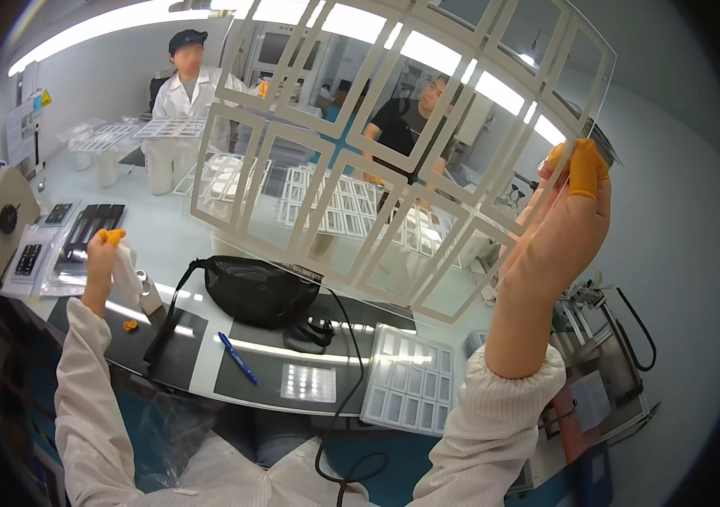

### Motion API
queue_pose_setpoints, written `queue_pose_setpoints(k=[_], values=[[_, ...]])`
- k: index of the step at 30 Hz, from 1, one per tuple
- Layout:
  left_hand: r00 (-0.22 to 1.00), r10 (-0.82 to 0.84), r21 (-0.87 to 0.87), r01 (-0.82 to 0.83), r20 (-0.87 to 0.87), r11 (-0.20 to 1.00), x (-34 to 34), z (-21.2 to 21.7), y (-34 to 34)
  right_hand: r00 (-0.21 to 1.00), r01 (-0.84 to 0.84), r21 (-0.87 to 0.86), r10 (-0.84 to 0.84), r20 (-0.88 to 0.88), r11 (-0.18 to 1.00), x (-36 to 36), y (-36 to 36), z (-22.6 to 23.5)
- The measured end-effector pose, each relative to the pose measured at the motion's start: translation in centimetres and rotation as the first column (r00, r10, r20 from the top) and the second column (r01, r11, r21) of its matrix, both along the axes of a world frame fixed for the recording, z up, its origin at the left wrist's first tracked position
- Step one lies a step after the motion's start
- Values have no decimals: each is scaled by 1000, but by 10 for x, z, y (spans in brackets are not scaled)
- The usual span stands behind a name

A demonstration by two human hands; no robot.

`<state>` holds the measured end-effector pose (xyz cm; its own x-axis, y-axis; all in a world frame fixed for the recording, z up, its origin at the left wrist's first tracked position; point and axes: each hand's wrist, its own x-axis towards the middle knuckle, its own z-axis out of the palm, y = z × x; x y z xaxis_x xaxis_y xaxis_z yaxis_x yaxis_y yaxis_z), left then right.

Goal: Cleaning and inspecting a white plastic frame using a cloth and a small tool.

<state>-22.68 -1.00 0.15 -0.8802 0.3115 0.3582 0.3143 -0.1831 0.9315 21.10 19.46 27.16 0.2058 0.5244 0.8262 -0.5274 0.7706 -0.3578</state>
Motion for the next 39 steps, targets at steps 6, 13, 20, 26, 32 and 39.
queue_pose_setpoints(k=[6,13,20,26,32,39], values=[[873,-188,335,30,451,942,3,23,-2,999,34,-9,-34,-15,999,0,1,1],[844,91,-428,-358,-529,830,14,-16,0,998,-54,8,54,23,998,7,-2,6],[718,-202,-696,-500,-666,514,29,-40,-13,997,-72,17,72,20,997,8,-4,4],[685,-255,-718,-565,-683,407,29,-54,-13,995,-100,2,100,4,995,3,-7,3],[603,-312,-678,-630,-734,379,31,-60,-7,997,-80,13,80,23,997,5,-10,3],[721,-51,-544,-472,-691,694,58,-20,-5,995,-85,2,85,45,996,8,-10,2]])
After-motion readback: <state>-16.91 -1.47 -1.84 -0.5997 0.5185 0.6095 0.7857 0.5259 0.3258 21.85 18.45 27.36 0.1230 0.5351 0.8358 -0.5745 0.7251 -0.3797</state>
